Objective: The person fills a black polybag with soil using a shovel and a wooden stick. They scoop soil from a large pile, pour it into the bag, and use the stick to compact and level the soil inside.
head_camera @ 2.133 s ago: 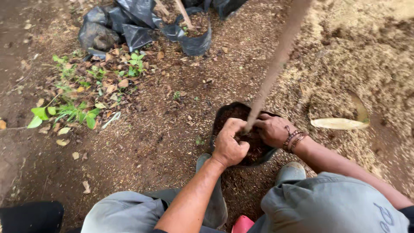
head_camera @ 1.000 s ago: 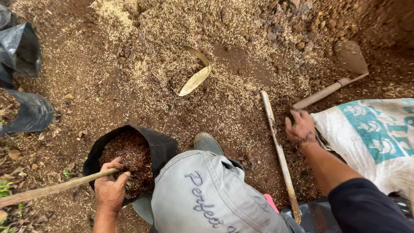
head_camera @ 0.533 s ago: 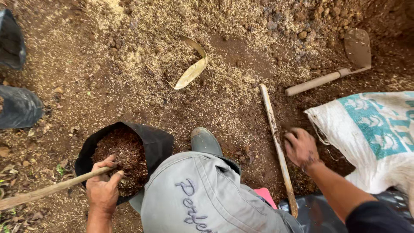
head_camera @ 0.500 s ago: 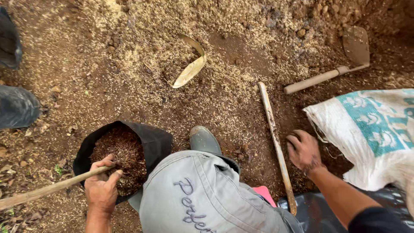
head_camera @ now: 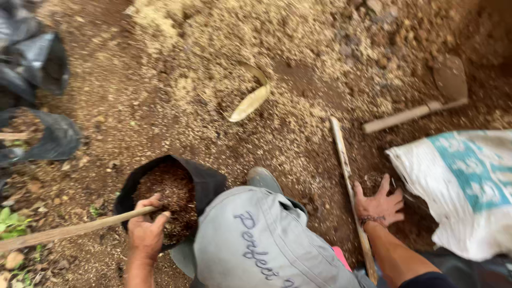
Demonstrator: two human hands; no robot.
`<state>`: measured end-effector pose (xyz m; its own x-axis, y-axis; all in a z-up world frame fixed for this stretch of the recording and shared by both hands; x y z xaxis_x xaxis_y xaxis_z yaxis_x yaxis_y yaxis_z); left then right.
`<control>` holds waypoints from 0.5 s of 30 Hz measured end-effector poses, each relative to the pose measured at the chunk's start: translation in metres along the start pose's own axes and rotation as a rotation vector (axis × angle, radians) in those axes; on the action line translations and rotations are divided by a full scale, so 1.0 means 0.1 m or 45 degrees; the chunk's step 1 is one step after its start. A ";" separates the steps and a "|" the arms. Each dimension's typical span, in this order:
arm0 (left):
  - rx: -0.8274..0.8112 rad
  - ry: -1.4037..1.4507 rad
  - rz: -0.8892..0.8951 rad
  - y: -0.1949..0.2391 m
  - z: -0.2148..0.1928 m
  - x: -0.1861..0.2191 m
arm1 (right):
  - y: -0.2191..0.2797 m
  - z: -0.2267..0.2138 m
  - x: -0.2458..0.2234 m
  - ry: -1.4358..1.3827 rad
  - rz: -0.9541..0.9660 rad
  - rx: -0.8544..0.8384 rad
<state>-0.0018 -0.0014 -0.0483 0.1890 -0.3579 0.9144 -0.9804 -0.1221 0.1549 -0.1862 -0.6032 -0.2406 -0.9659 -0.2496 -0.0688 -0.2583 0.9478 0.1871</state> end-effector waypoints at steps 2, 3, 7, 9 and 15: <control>0.022 0.000 0.075 -0.03 0.02 -0.02 | -0.04 -0.01 -0.17 0.123 -0.069 -0.025; 0.029 -0.003 0.103 -0.01 0.02 -0.05 | -0.08 -0.02 -0.19 0.137 -0.091 -0.062; 0.010 -0.055 0.193 -0.03 0.00 -0.15 | -0.35 0.01 -0.29 0.206 -0.205 -0.142; 0.006 -0.074 0.230 -0.06 0.00 -0.15 | -0.48 0.06 -0.37 0.209 -0.198 -0.181; 0.071 -0.116 0.259 -0.07 0.03 -0.11 | -0.87 0.06 -0.76 -0.627 0.054 -0.279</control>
<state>0.0026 0.0011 -0.0607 -0.0051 -0.4625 0.8866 -0.9946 -0.0892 -0.0523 -0.0900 -0.6658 -0.2581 -0.8660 -0.0397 -0.4984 -0.2681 0.8783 0.3959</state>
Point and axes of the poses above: each hand's wrist, its own y-axis away from the middle knuckle, its own z-axis out of the palm, x = y × z, the point moved 5 cm from there along -y, towards the middle knuckle, and after that the axes turned 11 degrees about z, right-handed, at the moved point
